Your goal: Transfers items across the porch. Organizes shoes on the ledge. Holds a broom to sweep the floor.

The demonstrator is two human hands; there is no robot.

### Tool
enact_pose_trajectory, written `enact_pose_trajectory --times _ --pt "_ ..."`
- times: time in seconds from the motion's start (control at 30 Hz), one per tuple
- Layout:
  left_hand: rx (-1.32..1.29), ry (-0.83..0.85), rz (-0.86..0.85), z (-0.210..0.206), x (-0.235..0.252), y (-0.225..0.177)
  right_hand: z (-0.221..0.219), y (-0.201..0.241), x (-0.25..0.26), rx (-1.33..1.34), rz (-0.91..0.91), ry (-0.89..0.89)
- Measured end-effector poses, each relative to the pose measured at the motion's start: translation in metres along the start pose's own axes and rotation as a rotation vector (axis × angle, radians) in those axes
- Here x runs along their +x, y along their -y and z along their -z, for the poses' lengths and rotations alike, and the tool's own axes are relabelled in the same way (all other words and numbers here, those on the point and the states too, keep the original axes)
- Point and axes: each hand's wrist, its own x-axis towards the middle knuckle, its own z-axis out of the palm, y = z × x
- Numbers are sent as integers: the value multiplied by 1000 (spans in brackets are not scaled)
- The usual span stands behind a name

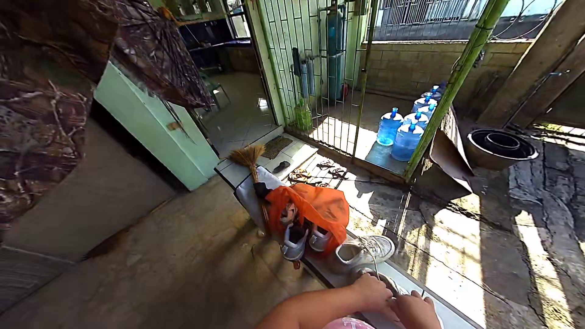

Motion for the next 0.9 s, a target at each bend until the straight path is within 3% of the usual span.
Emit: enact_pose_trajectory --times 0.1,0.2,0.23,0.27,0.33,0.4,0.53,0.67,0.77,0.9 --pt "-5 0 14 1 0 -3 6 -17 -4 167 159 23" --pt "-33 1 61 -1 2 -5 13 -51 -12 782 409 -40" --pt "-37 -9 75 -3 3 -6 17 -56 -14 844 413 -14" --pt "-39 -26 86 -5 4 -7 24 -60 -13 776 376 56" --pt "-44 -80 104 -8 3 -11 26 -62 -2 391 263 221" --pt "-61 -180 116 -7 -7 -18 10 -62 4 153 193 254" --pt "-228 -460 193 10 -64 -7 -3 -51 0 162 199 173" --pt "-385 -765 406 14 -160 47 14 -50 -12 337 283 136" --pt "-517 -911 606 -11 -225 120 21 -43 -16 268 105 68" --pt "-852 -929 832 -34 -268 223 -12 1 -5 214 -187 -94"
